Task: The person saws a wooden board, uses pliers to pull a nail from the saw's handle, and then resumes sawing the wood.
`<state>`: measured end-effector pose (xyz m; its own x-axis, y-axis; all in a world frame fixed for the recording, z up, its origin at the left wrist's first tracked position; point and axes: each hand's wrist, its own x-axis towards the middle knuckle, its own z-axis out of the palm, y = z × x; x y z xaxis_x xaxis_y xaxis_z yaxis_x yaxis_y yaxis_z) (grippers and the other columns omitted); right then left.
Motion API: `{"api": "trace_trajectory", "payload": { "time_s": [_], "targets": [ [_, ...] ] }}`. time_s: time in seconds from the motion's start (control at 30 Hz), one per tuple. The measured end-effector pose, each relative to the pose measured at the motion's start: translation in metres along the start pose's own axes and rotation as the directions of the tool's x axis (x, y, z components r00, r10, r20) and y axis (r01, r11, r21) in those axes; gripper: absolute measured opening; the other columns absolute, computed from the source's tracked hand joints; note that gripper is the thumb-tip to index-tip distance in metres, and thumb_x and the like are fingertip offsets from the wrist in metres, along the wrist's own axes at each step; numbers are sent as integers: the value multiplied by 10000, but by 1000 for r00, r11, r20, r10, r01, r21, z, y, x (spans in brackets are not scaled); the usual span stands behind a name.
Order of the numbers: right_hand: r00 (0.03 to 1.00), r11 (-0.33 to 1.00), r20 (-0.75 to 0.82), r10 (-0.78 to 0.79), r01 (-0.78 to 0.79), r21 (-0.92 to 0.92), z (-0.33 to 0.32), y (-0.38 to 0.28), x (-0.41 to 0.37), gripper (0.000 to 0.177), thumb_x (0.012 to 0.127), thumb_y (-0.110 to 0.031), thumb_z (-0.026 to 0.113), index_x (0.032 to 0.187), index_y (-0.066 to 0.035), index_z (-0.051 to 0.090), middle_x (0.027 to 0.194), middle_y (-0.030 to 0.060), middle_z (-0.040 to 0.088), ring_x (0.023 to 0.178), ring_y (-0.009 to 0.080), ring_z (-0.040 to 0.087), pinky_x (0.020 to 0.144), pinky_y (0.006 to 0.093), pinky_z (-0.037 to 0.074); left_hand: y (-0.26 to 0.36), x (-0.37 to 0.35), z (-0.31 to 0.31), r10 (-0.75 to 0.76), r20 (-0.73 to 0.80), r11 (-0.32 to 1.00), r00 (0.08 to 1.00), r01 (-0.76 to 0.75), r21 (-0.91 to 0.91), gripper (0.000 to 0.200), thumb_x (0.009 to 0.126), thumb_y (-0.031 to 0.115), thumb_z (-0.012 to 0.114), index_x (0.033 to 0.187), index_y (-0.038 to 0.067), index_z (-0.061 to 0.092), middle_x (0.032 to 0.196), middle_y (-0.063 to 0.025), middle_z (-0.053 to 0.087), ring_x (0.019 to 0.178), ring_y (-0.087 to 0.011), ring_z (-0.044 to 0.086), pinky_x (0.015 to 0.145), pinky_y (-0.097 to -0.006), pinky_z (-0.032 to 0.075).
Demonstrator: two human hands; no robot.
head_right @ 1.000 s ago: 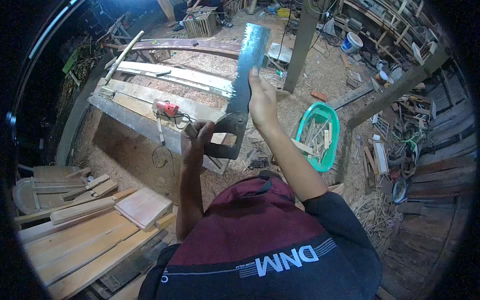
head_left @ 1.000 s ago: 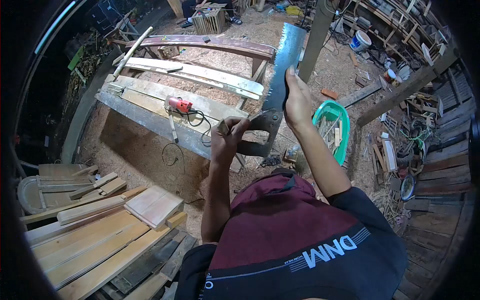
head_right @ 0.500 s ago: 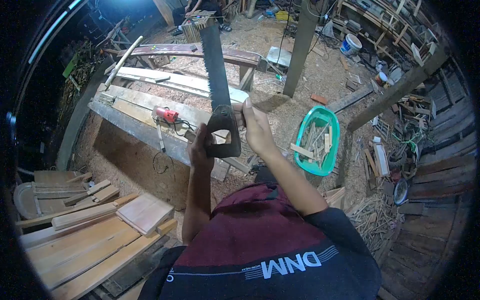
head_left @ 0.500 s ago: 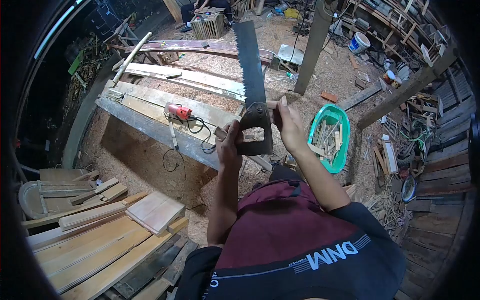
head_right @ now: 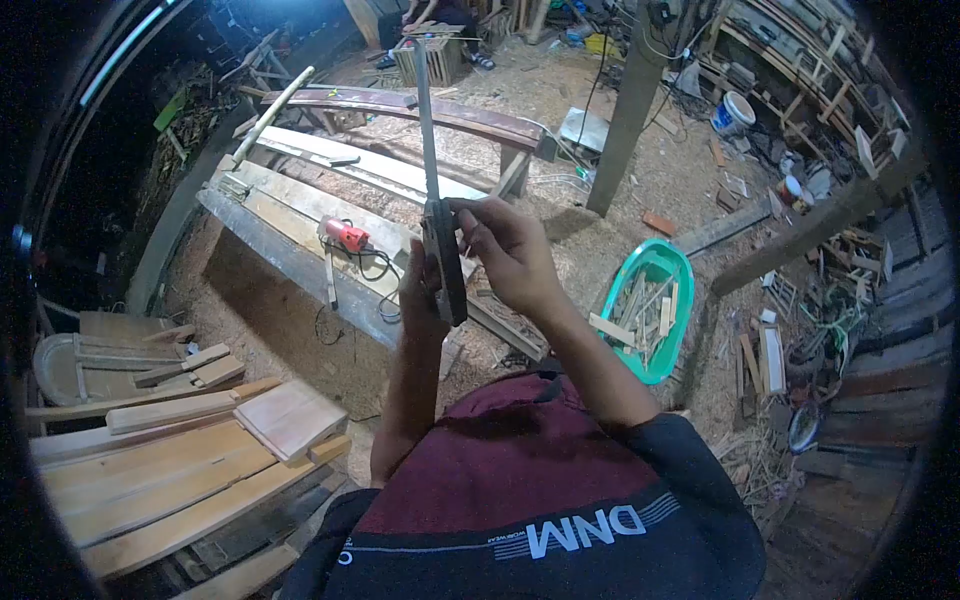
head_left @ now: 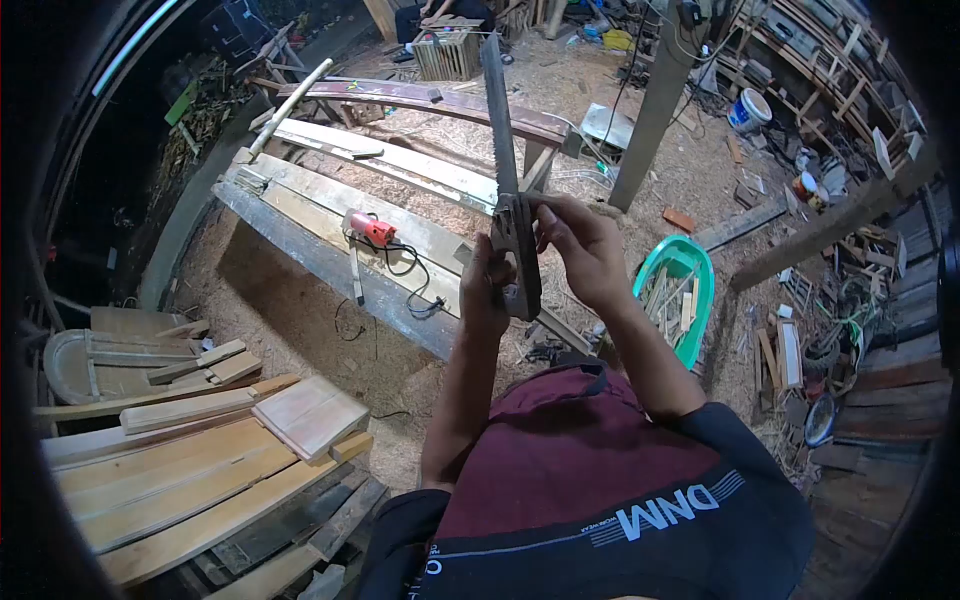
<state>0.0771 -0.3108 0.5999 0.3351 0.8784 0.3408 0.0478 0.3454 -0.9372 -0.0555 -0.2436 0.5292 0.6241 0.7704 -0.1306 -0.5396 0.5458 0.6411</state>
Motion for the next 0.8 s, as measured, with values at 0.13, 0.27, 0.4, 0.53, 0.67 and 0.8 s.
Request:
{"api": "trace_trajectory", "payload": {
  "time_s": [0.13, 0.27, 0.4, 0.53, 0.67, 0.8],
  "targets": [
    [998, 997, 29, -60, 61, -44, -27, -4, 41, 336, 1011, -287, 554, 1061, 23, 673, 831, 39, 644, 702, 78, 572, 635, 237, 482, -8, 18, 13, 23, 94, 998, 995, -17, -69, 423, 1043, 459, 375, 998, 82, 563, 688, 11, 496, 559, -88, 483, 482, -242, 399],
    [996, 942, 74, -41, 63, -329, -45, -26, 93, 488, 992, -406, 548, 744, 3, 643, 600, -2, 533, 555, 80, 494, 518, 258, 401, -22, 31, 23, 80, 164, 993, 983, -65, -95, 381, 1046, 439, 384, 998, 105, 561, 653, 30, 488, 539, -79, 474, 477, -235, 392],
    [973, 771, 185, 140, 10, -637, -50, -52, 132, 573, 943, -473, 556, 641, 13, 586, 517, 59, 487, 516, 145, 471, 516, 332, 391, -30, 43, 30, 81, -53, 996, 995, -82, -31, 331, 1044, 412, 414, 987, 122, 563, 626, 56, 455, 509, -70, 449, 475, -238, 402],
    [951, 773, 308, 33, 171, -611, -52, -29, 149, 482, 923, -364, 545, 657, 36, 569, 527, 136, 501, 498, 221, 490, 525, 395, 413, -18, 40, 39, 87, 115, 969, 990, -57, -240, 321, 1011, 402, 496, 989, 94, 582, 624, 45, 442, 482, -72, 434, 435, -234, 397],
    [964, 764, 262, -50, 207, -612, -46, -22, 145, 371, 888, -256, 539, 671, 45, 559, 547, 183, 523, 497, 264, 509, 528, 422, 416, -17, 38, 55, 81, -142, 990, 987, -96, -104, 323, 1001, 397, 524, 938, 83, 559, 553, 74, 298, 493, -80, 360, 520, -249, 418],
    [968, 788, 222, -118, 227, -573, -46, -13, 143, 340, 891, -214, 535, 669, 42, 543, 562, 194, 523, 507, 290, 512, 536, 438, 409, -20, 42, 50, 100, -150, 979, 984, -124, -160, 312, 984, 378, 565, 915, 74, 567, 556, 70, 311, 510, -80, 366, 519, -243, 391]
  ]
}}
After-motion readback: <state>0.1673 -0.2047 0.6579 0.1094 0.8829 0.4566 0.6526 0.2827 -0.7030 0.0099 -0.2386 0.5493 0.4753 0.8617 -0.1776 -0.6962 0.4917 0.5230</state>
